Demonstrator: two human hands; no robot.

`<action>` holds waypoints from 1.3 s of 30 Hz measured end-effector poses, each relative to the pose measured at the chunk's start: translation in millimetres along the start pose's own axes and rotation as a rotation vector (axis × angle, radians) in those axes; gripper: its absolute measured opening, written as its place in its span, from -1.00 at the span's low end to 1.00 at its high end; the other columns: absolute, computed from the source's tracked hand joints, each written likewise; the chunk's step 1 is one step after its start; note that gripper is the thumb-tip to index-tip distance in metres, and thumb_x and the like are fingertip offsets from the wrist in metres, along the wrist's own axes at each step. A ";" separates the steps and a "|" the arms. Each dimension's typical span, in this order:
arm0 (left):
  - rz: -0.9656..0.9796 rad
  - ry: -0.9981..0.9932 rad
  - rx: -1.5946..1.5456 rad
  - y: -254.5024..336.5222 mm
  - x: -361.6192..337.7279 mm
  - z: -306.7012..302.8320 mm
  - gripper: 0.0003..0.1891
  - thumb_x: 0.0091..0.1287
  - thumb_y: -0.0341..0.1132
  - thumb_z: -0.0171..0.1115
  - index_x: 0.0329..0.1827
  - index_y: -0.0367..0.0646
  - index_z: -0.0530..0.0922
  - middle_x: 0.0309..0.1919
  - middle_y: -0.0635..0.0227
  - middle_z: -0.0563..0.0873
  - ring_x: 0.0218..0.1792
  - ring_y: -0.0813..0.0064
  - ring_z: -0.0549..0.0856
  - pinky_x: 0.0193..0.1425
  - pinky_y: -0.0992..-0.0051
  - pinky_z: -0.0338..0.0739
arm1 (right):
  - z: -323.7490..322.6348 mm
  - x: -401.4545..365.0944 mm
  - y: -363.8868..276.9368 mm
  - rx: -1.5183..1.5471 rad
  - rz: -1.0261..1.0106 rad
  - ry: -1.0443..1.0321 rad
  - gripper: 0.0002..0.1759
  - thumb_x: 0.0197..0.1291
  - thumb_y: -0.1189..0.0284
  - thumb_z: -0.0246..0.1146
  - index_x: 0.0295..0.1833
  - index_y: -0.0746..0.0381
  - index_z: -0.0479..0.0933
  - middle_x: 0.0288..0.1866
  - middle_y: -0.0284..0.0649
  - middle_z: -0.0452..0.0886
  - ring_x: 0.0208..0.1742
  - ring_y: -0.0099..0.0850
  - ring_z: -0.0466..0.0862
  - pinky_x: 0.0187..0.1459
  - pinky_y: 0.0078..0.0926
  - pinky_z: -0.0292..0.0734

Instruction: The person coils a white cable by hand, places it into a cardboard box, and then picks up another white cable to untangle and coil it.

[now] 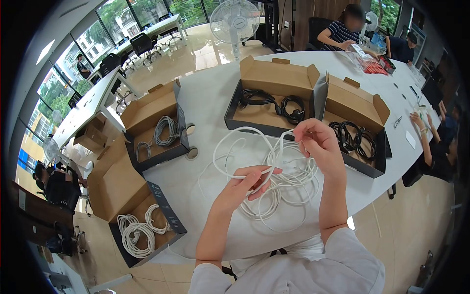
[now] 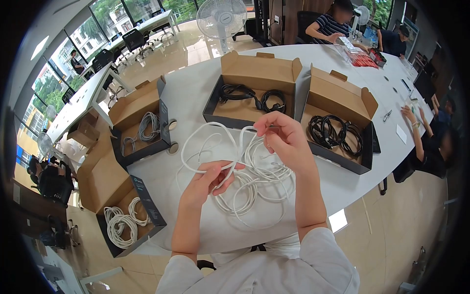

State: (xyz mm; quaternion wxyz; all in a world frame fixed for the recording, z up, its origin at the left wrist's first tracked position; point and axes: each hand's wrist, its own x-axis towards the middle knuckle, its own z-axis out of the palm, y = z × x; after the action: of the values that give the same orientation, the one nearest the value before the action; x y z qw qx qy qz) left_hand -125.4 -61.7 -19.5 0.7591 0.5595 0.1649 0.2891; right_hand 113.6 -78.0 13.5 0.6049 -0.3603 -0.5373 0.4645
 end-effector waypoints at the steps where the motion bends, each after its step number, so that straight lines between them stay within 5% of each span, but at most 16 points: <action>1: -0.013 0.019 0.030 1.4 -0.7 0.7 -0.54 0.53 -0.16 -0.10 0.21 -0.37 0.53 -0.53 0.49 0.55 -0.65 0.73 0.34 -0.55 0.70 0.20 | 2.4 0.6 0.7 -0.026 -0.017 -0.004 -0.72 0.12 0.74 0.01 -0.10 0.32 0.52 -0.28 -0.32 0.55 -0.44 -0.65 0.44 -0.41 -0.71 0.34; 9: -0.005 0.069 0.131 1.1 0.3 2.4 -0.58 0.47 -0.26 -0.07 0.15 -0.40 0.57 -0.56 0.44 0.51 -0.66 0.70 0.34 -0.58 0.64 0.18 | 16.2 2.5 7.6 -0.624 -0.175 -0.050 -0.85 0.30 0.58 0.11 -0.15 0.31 0.59 -0.25 -0.27 0.66 -0.12 -0.46 0.57 0.00 -0.48 0.40; 12: 0.061 0.066 0.284 -6.3 3.0 2.4 -0.64 0.44 -0.36 -0.03 0.15 -0.38 0.58 -0.50 0.39 0.55 -0.59 0.65 0.41 -0.50 0.60 0.29 | 14.5 1.3 15.0 -0.632 -0.189 -0.051 -0.81 0.33 0.42 0.16 -0.19 0.27 0.64 -0.32 -0.27 0.70 -0.13 -0.34 0.57 0.07 -0.31 0.35; 15: 0.207 0.041 0.521 -12.5 7.4 7.9 -0.71 0.39 -0.45 0.06 0.09 -0.37 0.58 -0.45 0.29 0.58 -0.50 0.50 0.49 -0.38 0.49 0.41 | 22.7 -5.4 7.1 -0.953 -0.132 -0.151 -0.68 0.42 0.28 0.05 -0.23 0.25 0.62 -0.30 -0.28 0.67 -0.11 -0.37 0.56 0.08 -0.36 0.31; 20: 0.173 0.021 0.720 -12.0 8.6 9.0 -0.72 0.33 -0.40 0.20 0.06 -0.32 0.55 -0.35 0.16 0.59 -0.35 0.21 0.54 -0.13 0.34 0.45 | 25.5 -0.7 15.7 -0.870 -0.119 -0.225 -0.70 0.42 0.32 0.07 -0.33 0.24 0.55 -0.44 -0.32 0.58 -0.33 -0.41 0.55 0.01 -0.41 0.31; 23: 0.425 0.211 1.214 -1.5 8.7 0.6 -0.65 0.32 -0.34 0.26 0.11 -0.31 0.51 -0.30 0.11 0.61 -0.21 0.18 0.60 -0.09 0.31 0.44 | 18.8 2.4 20.6 -0.546 -0.030 -0.001 -0.70 0.41 0.37 0.10 -0.39 0.27 0.51 -0.52 -0.30 0.57 -0.40 -0.54 0.51 -0.14 -0.54 0.33; 26: 0.527 0.845 1.569 3.1 10.2 -3.4 -0.59 0.34 -0.21 0.27 0.13 -0.29 0.51 -0.22 0.10 0.65 -0.10 0.12 0.60 0.01 0.23 0.43 | 13.8 5.4 22.2 -0.324 -0.087 0.173 -0.71 0.44 0.39 0.07 -0.35 0.29 0.48 -0.53 -0.35 0.52 -0.48 -0.64 0.47 -0.40 -0.68 0.28; 29: 0.383 0.969 1.410 -20.4 4.3 -28.8 -0.51 0.35 -0.03 0.23 0.14 -0.26 0.53 -0.14 0.13 0.66 -0.13 0.11 0.61 0.08 0.23 0.41 | 11.1 5.5 15.4 -0.252 -0.117 0.275 -0.71 0.48 0.33 0.04 -0.27 0.28 0.48 -0.50 -0.41 0.47 -0.42 -0.66 0.51 -0.35 -0.68 0.33; 33: -0.315 0.282 0.785 -12.7 0.6 -34.3 -0.44 0.53 0.03 -0.07 0.17 -0.39 0.46 0.06 0.05 0.63 -0.05 0.23 0.69 0.18 0.39 0.46 | 20.7 6.8 16.0 -0.194 -0.171 0.339 -0.72 0.48 0.34 0.06 -0.27 0.29 0.49 -0.48 -0.40 0.48 -0.39 -0.66 0.51 -0.32 -0.71 0.35; 36: 0.072 0.272 0.292 -28.4 12.5 -25.4 -0.45 0.53 0.01 -0.07 0.21 -0.38 0.45 0.12 0.05 0.62 0.04 0.28 0.67 0.22 0.37 0.46 | 25.8 4.9 19.2 -0.196 -0.152 0.293 -0.73 0.46 0.36 0.07 -0.27 0.31 0.50 -0.47 -0.38 0.50 -0.39 -0.63 0.52 -0.30 -0.66 0.38; 39: 0.195 0.392 0.004 -20.4 16.1 -23.9 -0.50 0.52 -0.07 -0.04 0.27 -0.35 0.41 0.16 0.03 0.60 0.08 0.21 0.65 0.26 0.31 0.46 | 26.4 5.1 26.7 -0.344 -0.170 0.228 -0.77 0.40 0.43 0.11 -0.31 0.31 0.52 -0.46 -0.28 0.59 -0.41 -0.54 0.55 -0.30 -0.56 0.43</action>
State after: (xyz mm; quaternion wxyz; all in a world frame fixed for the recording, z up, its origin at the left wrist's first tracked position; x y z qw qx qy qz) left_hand -121.4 -37.9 -45.2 0.6799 0.5073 0.2548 0.4641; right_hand 83.0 -66.6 -5.5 0.6282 -0.4617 -0.5653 0.2696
